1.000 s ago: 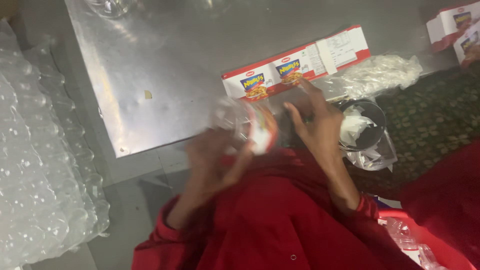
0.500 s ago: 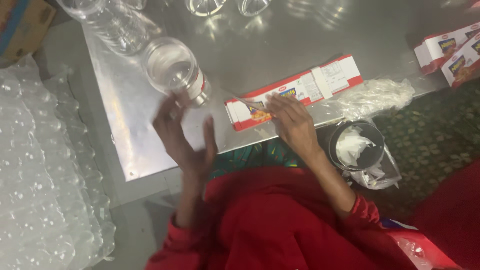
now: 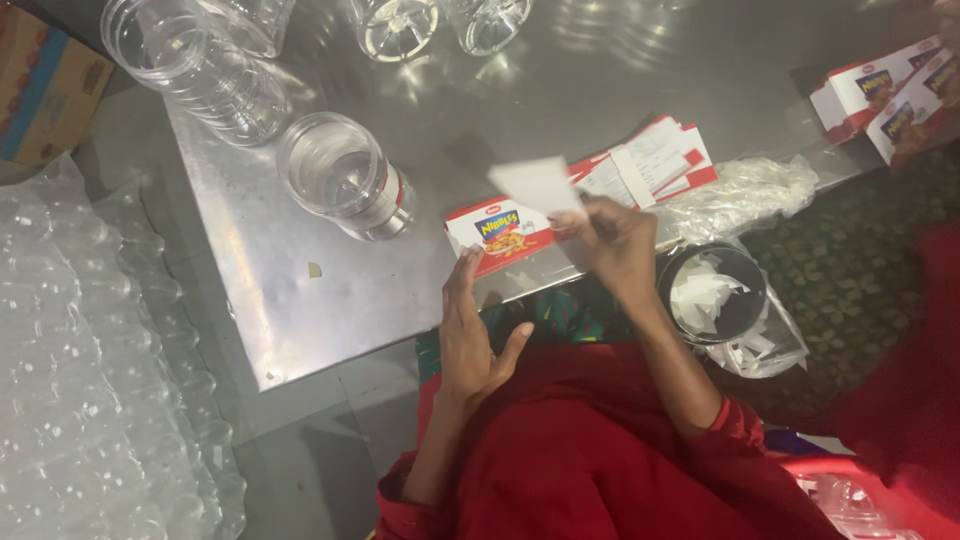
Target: The person manually applies labels to plastic jars by peeling adhesive labels from a strip and wrapping them around the jars on a production floor.
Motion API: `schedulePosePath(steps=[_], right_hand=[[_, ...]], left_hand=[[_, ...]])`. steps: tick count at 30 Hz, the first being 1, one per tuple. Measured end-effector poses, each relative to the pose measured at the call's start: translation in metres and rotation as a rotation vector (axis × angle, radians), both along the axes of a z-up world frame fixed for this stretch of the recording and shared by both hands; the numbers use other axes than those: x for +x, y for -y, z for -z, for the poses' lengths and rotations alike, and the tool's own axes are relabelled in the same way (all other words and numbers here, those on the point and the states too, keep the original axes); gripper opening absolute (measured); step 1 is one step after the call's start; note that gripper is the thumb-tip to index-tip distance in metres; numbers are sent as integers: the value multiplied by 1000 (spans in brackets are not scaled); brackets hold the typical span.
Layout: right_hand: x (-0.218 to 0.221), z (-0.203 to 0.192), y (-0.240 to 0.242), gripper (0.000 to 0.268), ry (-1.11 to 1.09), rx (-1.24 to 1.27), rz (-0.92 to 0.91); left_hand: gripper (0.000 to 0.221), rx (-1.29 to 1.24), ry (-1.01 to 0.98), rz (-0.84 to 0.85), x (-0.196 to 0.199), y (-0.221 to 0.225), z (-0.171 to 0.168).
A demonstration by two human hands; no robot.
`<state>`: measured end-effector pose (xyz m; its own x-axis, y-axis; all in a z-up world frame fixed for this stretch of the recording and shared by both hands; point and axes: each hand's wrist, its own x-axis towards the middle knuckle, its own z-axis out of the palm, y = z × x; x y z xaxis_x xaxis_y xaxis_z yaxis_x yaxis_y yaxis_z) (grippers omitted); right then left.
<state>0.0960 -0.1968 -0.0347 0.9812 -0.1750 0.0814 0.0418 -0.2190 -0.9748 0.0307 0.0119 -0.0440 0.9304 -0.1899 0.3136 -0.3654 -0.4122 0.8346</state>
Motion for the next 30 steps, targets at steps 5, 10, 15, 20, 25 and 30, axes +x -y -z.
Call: schedulePosePath(steps=[5,10,15,20,25,30], right_hand=[[-25,4,-16,22,83,73,-101],[-80,13,-34,12,-7,97,-394],[-80,-4,-22,30,-87,227,-259],[-84,-12,-16,15,-86,201,-56],[-83,-49,-18,16,256,-302,-157],[-89,-60,-34,20,504,-520,-224]], left_hand=[[82,-231,-40,-21,-10,-7,19],[37,-772,-414,-339,-39,-11,40],[18,-394,-483,112,-40,-7,-8],[14,-349,-616,74,-27,5,-42],[13,-397,-344,75,-30,4,-38],[7,-265,-357,52,-36,6,-36]])
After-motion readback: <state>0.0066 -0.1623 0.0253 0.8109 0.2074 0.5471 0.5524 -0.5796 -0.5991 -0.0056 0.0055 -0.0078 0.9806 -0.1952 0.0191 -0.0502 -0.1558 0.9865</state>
